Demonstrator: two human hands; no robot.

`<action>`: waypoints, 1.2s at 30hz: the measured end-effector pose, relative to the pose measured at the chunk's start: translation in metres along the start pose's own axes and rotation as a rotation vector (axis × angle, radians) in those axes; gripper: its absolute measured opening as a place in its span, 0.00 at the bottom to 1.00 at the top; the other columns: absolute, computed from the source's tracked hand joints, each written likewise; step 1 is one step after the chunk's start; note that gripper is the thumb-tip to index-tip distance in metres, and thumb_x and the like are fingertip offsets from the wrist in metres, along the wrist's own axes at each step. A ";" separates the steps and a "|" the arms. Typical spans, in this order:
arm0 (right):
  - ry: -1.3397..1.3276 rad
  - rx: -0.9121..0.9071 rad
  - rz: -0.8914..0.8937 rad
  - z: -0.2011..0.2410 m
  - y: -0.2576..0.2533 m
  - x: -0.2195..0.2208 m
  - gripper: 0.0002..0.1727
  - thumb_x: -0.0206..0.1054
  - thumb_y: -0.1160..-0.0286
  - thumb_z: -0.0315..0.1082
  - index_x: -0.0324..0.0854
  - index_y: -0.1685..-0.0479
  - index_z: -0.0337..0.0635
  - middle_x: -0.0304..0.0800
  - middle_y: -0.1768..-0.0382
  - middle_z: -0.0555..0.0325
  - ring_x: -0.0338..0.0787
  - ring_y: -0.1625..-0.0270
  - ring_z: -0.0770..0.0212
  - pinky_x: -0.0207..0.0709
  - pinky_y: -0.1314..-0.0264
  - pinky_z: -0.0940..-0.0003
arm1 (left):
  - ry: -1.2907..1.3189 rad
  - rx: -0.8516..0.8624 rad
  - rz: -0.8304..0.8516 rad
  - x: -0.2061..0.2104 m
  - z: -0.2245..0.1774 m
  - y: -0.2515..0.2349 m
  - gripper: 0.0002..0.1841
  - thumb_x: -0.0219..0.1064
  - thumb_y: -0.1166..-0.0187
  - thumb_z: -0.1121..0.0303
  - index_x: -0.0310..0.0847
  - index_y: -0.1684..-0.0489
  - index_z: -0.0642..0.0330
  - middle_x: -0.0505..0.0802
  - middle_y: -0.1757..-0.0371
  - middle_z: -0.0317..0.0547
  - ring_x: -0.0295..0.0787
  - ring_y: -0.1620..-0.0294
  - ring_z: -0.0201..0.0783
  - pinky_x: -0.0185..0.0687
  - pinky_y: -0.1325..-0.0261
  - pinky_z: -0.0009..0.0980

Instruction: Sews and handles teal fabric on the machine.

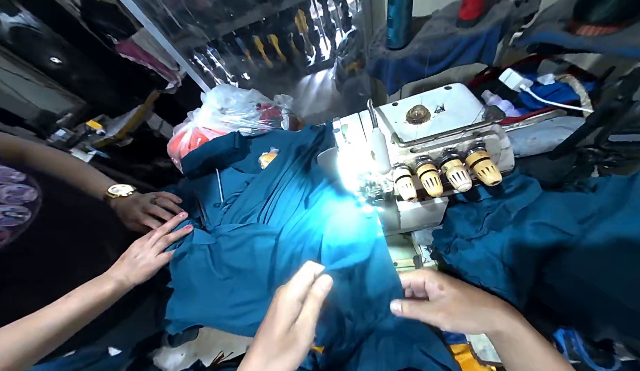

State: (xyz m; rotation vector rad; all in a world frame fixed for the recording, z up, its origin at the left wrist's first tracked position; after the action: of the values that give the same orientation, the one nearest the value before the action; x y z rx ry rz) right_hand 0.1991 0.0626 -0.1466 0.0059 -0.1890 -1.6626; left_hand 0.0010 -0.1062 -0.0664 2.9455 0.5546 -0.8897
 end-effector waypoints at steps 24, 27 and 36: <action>0.077 0.183 0.006 -0.002 0.004 0.037 0.14 0.65 0.15 0.43 0.89 0.55 0.42 0.93 0.61 0.62 0.91 0.58 0.73 0.85 0.54 0.70 | -0.051 0.175 0.177 -0.040 -0.008 -0.122 0.14 0.53 0.08 0.64 0.87 0.48 0.53 0.91 0.57 0.35 0.89 0.58 0.30 0.88 0.57 0.31; 0.044 0.151 0.029 -0.006 0.005 0.040 0.14 0.65 0.14 0.44 0.88 0.55 0.42 0.94 0.61 0.63 0.92 0.57 0.73 0.87 0.51 0.70 | -0.262 0.266 0.085 -0.056 -0.048 -0.086 0.16 0.55 0.09 0.56 0.85 0.67 0.46 0.83 0.77 0.26 0.76 0.79 0.23 0.71 0.79 0.22; 0.069 -0.015 0.145 -0.002 0.013 0.031 0.15 0.63 0.13 0.42 0.89 0.59 0.42 0.92 0.65 0.67 0.90 0.61 0.76 0.85 0.57 0.74 | -0.072 0.163 0.070 0.000 -0.018 0.012 0.15 0.58 0.09 0.59 0.86 0.63 0.55 0.84 0.76 0.30 0.76 0.77 0.21 0.72 0.76 0.20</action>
State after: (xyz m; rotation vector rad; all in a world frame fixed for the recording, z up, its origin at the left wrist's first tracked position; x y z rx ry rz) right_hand 0.2094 0.0307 -0.1434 0.0369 -0.1218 -1.5164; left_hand 0.0148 -0.1151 -0.0520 3.0381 0.3910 -1.0773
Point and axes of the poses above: each hand's wrist, its own y-axis away from the middle knuckle, its own x-axis out of the palm, z = x × y, the point moved 3 cm from there along -y, towards the middle knuckle
